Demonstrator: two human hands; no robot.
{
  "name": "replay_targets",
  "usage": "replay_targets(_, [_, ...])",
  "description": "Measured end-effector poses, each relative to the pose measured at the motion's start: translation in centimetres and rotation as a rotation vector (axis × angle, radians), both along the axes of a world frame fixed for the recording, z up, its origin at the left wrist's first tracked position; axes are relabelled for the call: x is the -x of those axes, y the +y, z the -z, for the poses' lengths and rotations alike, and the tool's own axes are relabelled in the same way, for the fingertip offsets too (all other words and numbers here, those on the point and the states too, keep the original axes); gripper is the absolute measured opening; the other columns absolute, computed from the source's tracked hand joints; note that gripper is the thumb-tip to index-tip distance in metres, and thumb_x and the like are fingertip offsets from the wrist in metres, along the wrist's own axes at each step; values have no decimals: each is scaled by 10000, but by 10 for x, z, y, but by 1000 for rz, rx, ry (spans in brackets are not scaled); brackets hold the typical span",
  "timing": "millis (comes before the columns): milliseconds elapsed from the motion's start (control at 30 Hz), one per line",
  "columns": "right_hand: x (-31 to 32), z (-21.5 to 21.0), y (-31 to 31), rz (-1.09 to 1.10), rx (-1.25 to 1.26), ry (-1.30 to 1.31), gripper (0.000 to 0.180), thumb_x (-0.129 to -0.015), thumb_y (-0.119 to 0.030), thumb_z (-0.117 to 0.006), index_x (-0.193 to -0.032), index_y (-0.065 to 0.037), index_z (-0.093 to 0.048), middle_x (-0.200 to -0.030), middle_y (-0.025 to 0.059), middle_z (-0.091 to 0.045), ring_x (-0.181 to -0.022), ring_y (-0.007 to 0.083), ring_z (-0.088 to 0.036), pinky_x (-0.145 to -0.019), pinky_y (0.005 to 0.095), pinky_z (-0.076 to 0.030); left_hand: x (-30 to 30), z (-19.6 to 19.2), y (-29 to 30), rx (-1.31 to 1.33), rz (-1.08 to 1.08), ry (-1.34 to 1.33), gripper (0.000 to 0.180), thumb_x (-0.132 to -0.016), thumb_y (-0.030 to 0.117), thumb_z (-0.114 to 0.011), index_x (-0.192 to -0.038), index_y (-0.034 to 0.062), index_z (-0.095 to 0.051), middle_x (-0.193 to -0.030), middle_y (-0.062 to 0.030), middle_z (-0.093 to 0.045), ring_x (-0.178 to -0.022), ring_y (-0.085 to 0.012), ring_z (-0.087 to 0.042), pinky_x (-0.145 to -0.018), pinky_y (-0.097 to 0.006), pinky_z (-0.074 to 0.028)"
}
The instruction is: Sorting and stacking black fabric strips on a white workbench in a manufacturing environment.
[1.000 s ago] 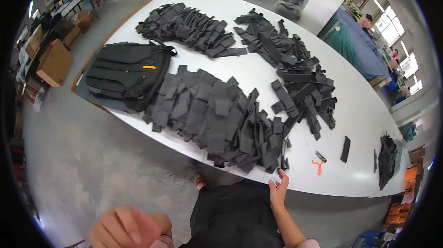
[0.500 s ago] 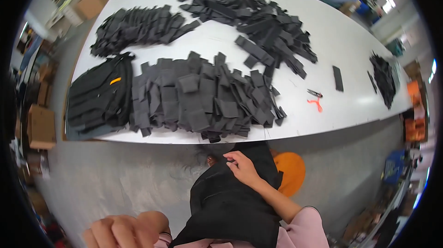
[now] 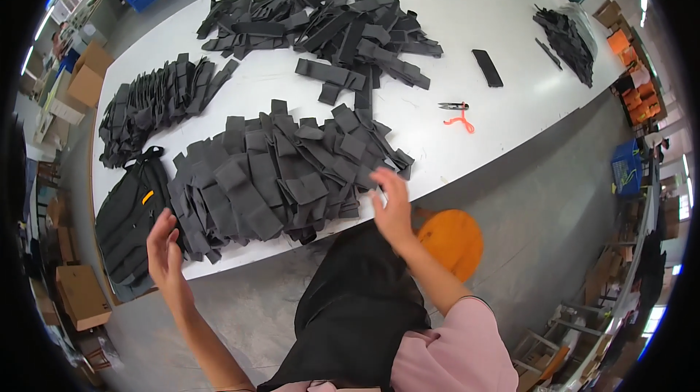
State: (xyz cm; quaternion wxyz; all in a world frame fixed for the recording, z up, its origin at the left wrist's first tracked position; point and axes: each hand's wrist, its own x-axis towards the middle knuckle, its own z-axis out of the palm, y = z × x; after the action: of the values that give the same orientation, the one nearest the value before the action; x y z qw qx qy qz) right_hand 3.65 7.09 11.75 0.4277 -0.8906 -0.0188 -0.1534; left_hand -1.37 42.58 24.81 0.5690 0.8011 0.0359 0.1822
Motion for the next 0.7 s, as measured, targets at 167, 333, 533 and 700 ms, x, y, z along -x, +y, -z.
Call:
replay_targets(167, [-53, 47, -50, 195, 119, -5, 396, -780, -138, -602, -1156, -40, -523, -1224, 161, -490, -1143, 331, -442, -962, 401, -350, -47, 104, 89, 96, -271, 293, 621, -898, 345, -536, -1398, 103, -260, -1439, -117, -249, -1313, -263, -266, -1064, -347, -213])
replay_targets(333, [-79, 87, -52, 81, 210, 191, 456, -815, -297, -587, -1190, -46, -522, -1241, 182, -494, -1125, 356, -464, -957, 425, -350, -77, 171, 99, -183, -215, 511, 636, -917, 395, -472, -1422, 114, -207, -1457, -134, -219, -1342, -270, -203, -1080, -364, -163])
replay_targets(533, [-129, 28, -83, 85, 153, 316, 319, -821, -290, -590, -1033, -53, -595, -1042, 92, -596, -922, 254, -591, -839, 393, -410, -71, 194, 93, -164, -151, 551, 597, -920, 335, -477, -1420, 125, -227, -1456, -127, -231, -1343, -277, -213, -1085, -356, -154])
replay_targets(700, [-248, 66, -82, 78, 4, 387, 511, -746, -265, -665, -1179, -71, -474, -1120, 137, -527, -970, 306, -571, -791, 416, -458, -79, 188, 73, 161, -92, 675, 646, -910, 236, -492, -1445, 157, -139, -1470, -125, -192, -1342, -248, -213, -1075, -320, -159])
